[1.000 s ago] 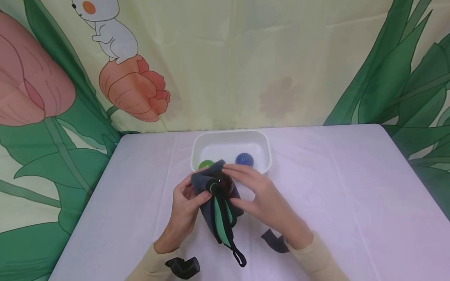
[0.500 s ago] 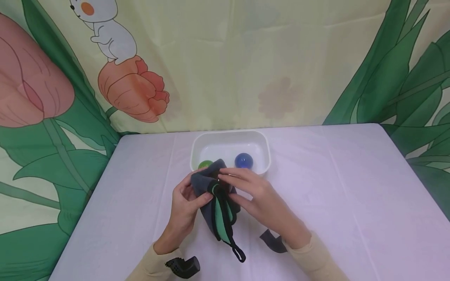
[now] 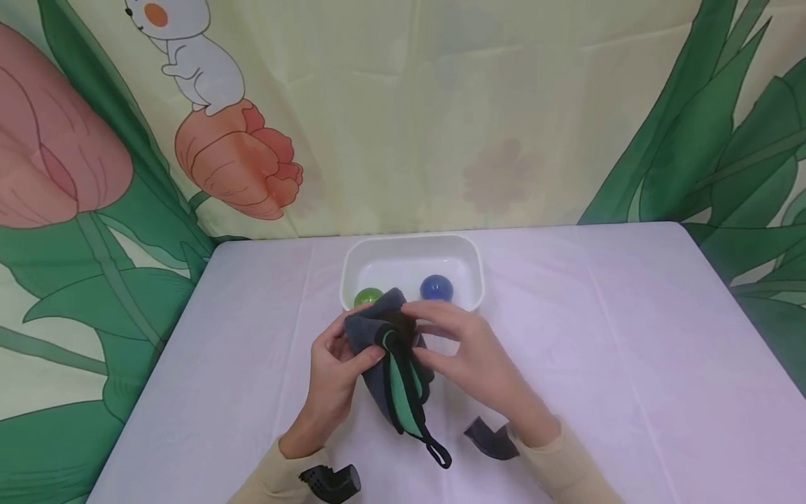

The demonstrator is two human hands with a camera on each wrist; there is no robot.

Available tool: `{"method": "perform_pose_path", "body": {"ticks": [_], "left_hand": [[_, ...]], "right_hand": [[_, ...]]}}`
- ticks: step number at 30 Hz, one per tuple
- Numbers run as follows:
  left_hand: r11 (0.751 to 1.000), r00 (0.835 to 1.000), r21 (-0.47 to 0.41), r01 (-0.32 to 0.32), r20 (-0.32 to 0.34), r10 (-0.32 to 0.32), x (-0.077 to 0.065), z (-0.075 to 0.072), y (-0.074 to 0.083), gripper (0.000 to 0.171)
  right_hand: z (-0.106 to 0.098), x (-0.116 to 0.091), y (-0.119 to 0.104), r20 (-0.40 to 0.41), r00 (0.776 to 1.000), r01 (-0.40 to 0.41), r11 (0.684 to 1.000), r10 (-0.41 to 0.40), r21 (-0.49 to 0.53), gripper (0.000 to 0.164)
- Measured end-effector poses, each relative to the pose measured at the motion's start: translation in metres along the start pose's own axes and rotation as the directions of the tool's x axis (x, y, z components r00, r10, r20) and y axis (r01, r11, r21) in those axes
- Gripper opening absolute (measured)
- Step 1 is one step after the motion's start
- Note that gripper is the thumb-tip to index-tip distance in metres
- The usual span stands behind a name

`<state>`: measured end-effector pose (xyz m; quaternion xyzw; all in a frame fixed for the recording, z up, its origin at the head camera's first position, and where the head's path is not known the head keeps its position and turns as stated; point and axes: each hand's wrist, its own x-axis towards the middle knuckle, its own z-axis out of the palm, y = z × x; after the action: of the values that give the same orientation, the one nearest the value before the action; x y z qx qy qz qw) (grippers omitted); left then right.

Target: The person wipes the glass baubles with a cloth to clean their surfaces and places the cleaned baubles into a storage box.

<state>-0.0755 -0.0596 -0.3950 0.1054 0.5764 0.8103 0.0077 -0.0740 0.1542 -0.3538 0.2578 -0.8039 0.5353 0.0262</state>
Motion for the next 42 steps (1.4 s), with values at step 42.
{"method": "perform_pose_path", "body": {"ticks": [42], "left_hand": [[1.000, 0.999, -0.009, 0.000, 0.051, 0.001, 0.0001, 0.0000, 0.0050, 0.062]], "right_hand": [[-0.0062, 0.0024, -0.0055, 0.050, 0.926, 0.373, 0.883, -0.375, -0.284, 0.064]]}}
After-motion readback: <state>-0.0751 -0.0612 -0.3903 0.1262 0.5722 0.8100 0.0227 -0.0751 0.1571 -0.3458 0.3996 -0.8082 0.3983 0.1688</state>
